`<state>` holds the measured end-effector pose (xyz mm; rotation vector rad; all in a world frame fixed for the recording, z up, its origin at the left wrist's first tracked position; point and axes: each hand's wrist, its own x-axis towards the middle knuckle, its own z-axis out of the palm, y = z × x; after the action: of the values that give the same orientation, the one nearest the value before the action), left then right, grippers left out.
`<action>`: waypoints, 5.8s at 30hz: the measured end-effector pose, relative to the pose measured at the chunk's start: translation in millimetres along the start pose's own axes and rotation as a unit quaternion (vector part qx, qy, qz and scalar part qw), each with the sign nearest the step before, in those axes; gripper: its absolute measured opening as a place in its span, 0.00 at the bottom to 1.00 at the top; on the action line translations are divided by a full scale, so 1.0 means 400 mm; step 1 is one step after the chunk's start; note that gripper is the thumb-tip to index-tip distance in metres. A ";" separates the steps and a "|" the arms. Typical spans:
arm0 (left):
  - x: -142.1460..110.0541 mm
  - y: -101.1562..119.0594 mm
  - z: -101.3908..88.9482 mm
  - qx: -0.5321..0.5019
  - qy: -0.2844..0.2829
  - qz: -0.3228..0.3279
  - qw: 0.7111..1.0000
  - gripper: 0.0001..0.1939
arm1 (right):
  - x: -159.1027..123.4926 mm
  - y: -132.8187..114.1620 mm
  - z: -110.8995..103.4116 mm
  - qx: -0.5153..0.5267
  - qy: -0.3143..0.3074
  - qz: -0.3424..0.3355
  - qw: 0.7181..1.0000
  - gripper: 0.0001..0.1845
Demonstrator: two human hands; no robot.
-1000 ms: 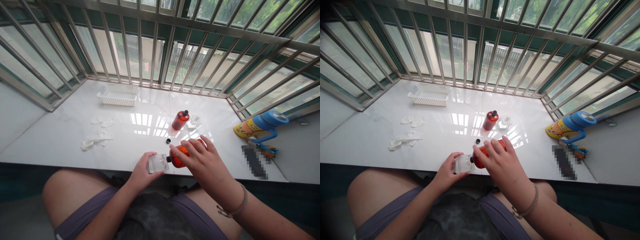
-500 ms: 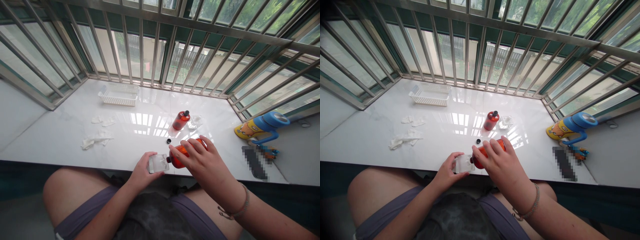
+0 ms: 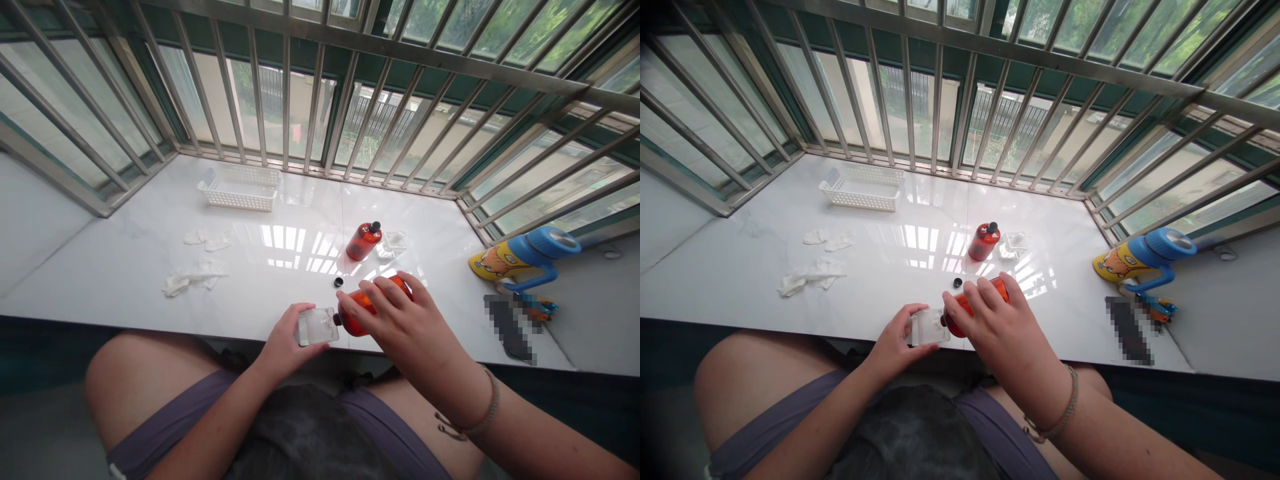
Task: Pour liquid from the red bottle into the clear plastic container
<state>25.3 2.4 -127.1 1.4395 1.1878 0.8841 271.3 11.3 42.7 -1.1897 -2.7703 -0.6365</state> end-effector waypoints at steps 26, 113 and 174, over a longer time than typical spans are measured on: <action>-0.006 0.007 -0.012 0.032 0.001 -0.001 0.999 0.38 | -0.069 -0.034 0.145 0.139 -0.050 0.129 0.981 0.39; 0.202 0.309 0.114 0.121 -0.042 0.222 0.967 0.07 | -0.082 -0.086 0.409 0.614 0.170 0.362 0.680 0.39; 0.202 0.277 0.126 0.102 -0.049 0.184 0.976 0.30 | -0.083 -0.085 0.413 0.629 0.165 0.360 0.669 0.44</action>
<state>116.2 69.7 -34.4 1.8901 0.9736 0.9461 287.8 32.6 -127.0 -1.2860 -1.4284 0.9119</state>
